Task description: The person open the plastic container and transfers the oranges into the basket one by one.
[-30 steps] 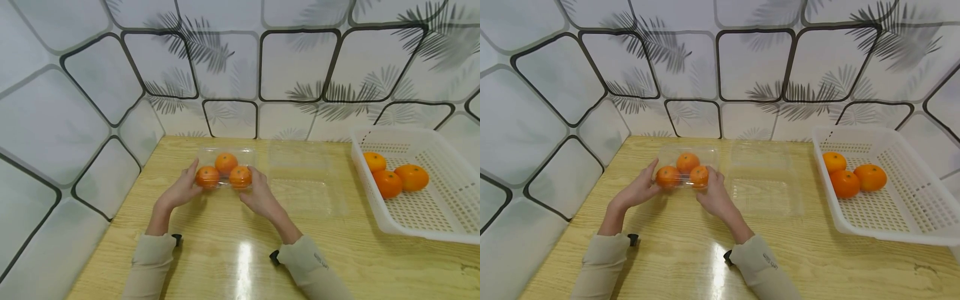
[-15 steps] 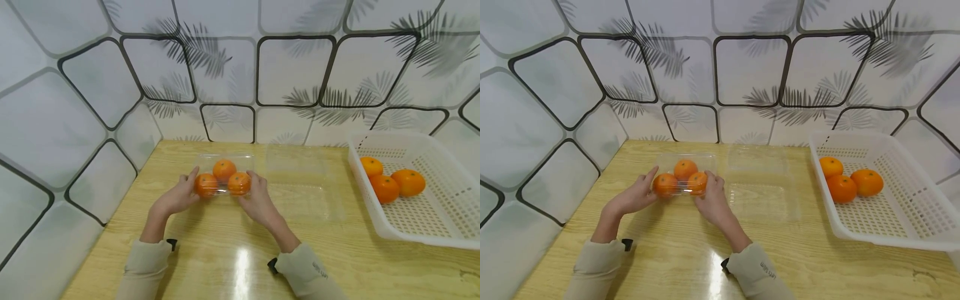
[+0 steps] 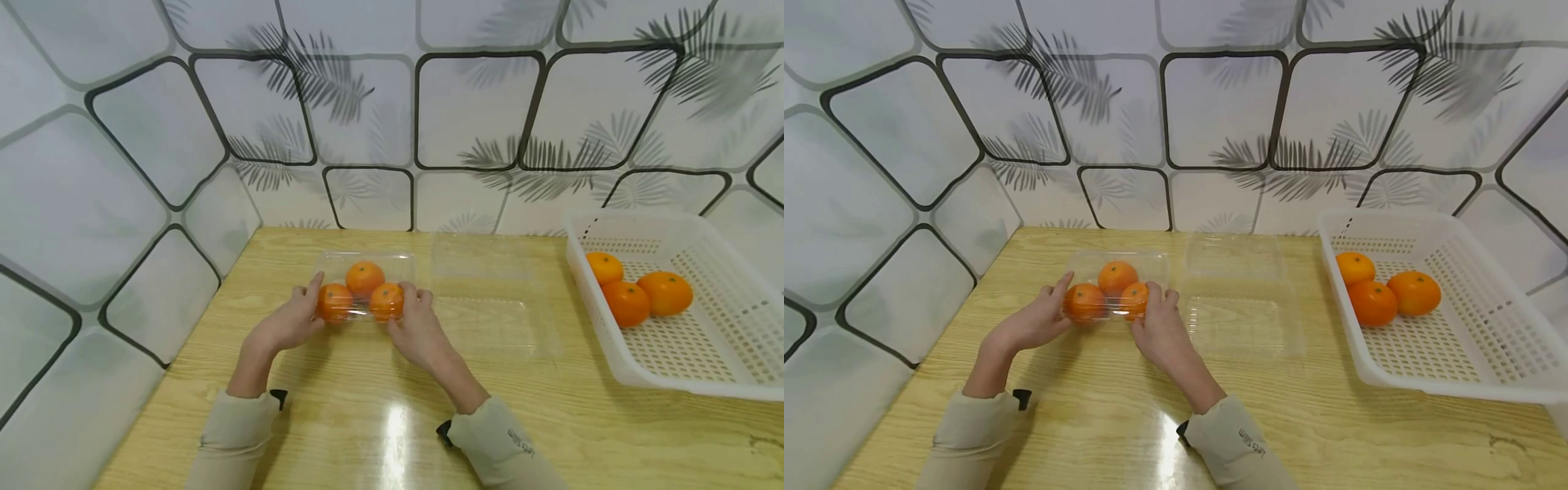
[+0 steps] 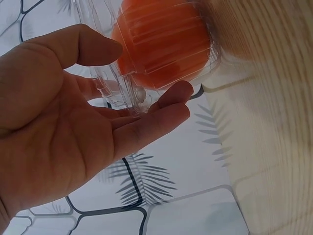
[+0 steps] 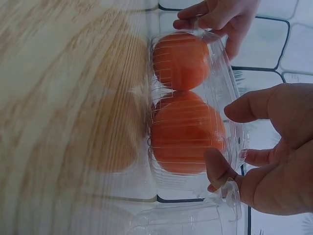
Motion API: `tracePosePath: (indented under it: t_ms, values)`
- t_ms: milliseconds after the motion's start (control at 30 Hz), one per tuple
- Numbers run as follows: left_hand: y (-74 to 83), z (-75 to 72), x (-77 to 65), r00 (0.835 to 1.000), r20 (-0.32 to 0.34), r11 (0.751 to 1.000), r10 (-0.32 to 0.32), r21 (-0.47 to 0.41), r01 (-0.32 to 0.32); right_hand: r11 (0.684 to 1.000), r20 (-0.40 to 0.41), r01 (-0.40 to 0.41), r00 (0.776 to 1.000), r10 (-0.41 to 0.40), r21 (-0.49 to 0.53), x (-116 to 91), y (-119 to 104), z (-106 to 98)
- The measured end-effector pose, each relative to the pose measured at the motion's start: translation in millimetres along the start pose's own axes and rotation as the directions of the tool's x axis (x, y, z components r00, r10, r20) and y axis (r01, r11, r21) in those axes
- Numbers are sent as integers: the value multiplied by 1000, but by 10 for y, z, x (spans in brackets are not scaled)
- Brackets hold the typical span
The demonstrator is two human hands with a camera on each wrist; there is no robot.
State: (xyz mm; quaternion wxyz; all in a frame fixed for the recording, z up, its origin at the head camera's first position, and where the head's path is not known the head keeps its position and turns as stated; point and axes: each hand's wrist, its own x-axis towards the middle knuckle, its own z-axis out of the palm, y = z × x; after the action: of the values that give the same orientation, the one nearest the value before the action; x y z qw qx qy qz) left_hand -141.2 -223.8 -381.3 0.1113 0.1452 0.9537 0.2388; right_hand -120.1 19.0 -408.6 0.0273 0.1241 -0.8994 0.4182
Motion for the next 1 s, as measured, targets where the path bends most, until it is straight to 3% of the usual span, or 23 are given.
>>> tracePosePath:
  t_ms: [733,1000]
  values:
    - [8,-15,-17,999,32,1000,27,4,-27,996,20,-82,996,81,19,24,-9,-50]
    - [16,12,-18,999,13,999,31,8,-31,999,5,-42,999,43,-22,23,-9,4]
